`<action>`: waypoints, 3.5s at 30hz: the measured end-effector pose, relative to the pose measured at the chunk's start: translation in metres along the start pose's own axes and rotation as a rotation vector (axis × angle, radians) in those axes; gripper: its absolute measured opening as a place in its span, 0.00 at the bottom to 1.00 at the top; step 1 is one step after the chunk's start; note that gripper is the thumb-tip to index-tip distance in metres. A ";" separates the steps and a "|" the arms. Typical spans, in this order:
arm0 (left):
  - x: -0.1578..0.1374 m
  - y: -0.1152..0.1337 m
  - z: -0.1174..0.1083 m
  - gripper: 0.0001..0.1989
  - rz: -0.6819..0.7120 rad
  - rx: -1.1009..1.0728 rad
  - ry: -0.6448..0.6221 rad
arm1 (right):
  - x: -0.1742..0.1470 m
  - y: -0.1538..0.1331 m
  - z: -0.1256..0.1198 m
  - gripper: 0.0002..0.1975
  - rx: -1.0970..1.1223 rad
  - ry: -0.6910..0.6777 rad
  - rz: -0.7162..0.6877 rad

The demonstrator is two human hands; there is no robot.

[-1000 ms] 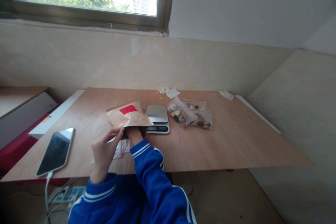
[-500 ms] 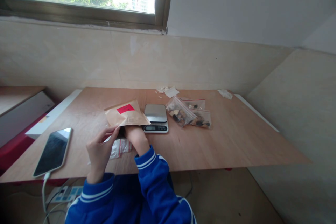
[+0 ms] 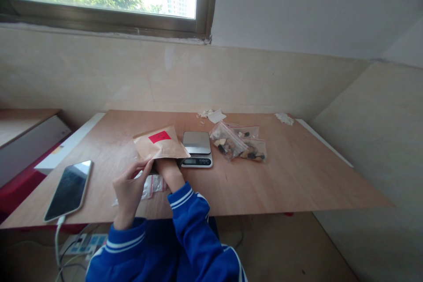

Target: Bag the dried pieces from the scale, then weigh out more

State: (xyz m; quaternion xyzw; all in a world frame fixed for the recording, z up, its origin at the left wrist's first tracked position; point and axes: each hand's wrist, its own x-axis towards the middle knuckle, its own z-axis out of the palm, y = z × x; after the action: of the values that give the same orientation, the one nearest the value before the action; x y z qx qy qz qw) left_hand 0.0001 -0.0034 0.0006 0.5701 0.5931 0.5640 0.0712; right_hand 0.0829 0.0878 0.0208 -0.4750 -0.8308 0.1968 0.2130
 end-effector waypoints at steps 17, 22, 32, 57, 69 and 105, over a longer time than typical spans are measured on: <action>0.001 0.003 0.007 0.11 0.019 0.011 -0.034 | -0.073 0.041 0.005 0.21 0.119 0.257 -0.186; 0.004 0.002 0.009 0.11 0.027 0.038 -0.025 | -0.080 0.049 0.002 0.17 0.180 0.382 -0.254; 0.017 0.010 0.013 0.11 -0.013 0.057 -0.001 | -0.101 0.039 -0.013 0.09 0.626 0.675 -0.074; 0.032 0.001 -0.001 0.14 -0.111 0.068 0.084 | -0.006 0.184 -0.004 0.14 0.723 0.897 0.299; 0.031 -0.001 -0.002 0.14 -0.096 0.065 0.089 | -0.001 0.211 -0.020 0.13 0.278 0.765 0.343; 0.029 -0.003 0.000 0.13 -0.057 0.061 0.051 | -0.074 0.027 -0.014 0.17 0.066 0.258 -0.392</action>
State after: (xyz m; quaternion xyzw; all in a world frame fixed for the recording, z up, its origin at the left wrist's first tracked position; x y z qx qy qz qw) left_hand -0.0111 0.0194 0.0141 0.5402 0.6278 0.5578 0.0547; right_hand 0.1432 0.0380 0.0054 -0.3185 -0.8663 0.1162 0.3667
